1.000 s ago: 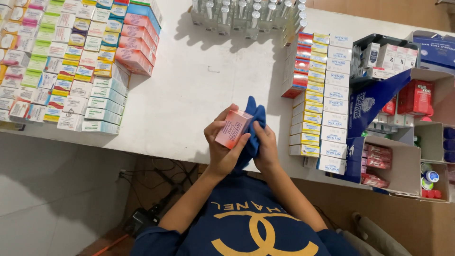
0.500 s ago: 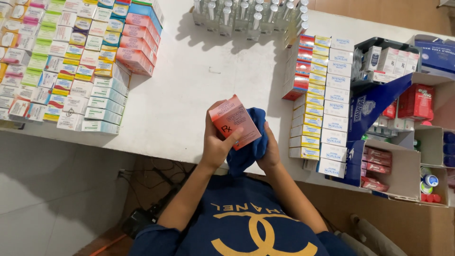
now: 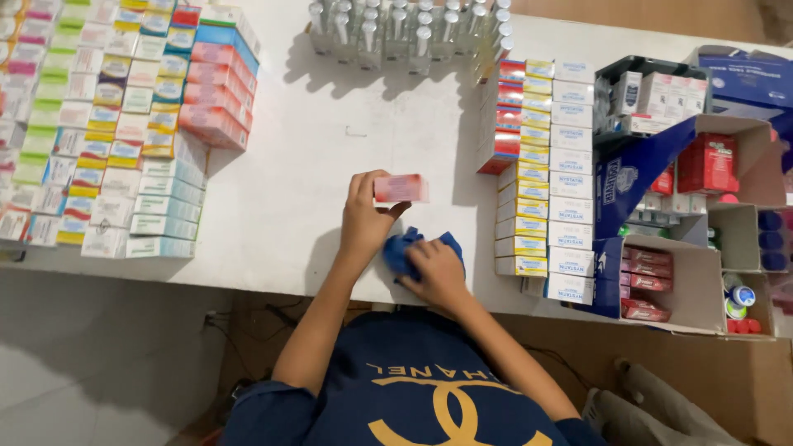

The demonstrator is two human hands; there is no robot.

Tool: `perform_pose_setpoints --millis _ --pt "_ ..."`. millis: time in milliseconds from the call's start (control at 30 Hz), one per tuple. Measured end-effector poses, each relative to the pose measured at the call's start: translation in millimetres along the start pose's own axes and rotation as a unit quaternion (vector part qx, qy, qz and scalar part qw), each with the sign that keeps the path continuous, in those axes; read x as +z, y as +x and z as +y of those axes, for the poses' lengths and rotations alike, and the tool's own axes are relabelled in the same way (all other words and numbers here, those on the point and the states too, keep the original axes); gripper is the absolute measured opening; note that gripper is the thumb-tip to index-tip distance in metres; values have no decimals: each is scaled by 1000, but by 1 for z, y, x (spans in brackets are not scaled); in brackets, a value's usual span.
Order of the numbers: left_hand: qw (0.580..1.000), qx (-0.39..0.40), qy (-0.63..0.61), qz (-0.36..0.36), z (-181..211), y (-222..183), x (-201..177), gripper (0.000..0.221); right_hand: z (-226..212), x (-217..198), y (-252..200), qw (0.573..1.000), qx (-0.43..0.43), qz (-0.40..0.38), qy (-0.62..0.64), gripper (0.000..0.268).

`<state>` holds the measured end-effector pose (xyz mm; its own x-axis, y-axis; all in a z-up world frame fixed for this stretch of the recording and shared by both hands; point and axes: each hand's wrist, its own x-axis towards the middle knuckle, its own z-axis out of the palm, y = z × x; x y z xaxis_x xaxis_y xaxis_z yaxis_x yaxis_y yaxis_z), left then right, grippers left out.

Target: Wiping down boxes of medication using a blue cleaning cloth.

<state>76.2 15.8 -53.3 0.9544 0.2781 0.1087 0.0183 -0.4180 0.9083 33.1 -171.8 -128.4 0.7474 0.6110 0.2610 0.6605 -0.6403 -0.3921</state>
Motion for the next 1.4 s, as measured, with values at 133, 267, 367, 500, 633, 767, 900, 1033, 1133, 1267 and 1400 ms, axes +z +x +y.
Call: perform_pose_setpoints --millis 133,267,367,500,633,767,900,1033,1133,1267,1400 --pt "997 42 -18 -65 -1 15 57 56 -13 13 -4 994 -42 44 -91 51" --pt "988 54 -11 -147 -2 24 109 51 0 38 -11 986 -63 128 -87 42" --pt "987 64 5 -145 -13 32 140 53 -2 38 -9 983 -69 142 -98 38" --pt "989 82 18 -124 -6 35 157 53 -3 38 -8 979 -63 166 -100 32" --pt "989 79 -11 -128 -2 40 157 54 -7 30 -4 979 -52 171 -98 32" --pt "988 90 -15 -126 -6 40 159 62 -4 42 -9 979 -44 168 -110 32" --pt "991 62 -64 -97 4 35 133 82 -6 39 -8 984 -35 147 -90 36" --pt "996 93 -15 -1 -26 44 70 81 -36 1 19 992 20 79 93 39" --pt "975 133 134 119 -85 62 10 87 -44 16 42 958 44 39 280 47" --pt "886 76 390 240 -120 85 -100 99 -66 44 82 938 -48 -56 339 70" --pt "831 35 517 203 -153 100 -165 94 -88 66 104 932 -171 -78 311 43"
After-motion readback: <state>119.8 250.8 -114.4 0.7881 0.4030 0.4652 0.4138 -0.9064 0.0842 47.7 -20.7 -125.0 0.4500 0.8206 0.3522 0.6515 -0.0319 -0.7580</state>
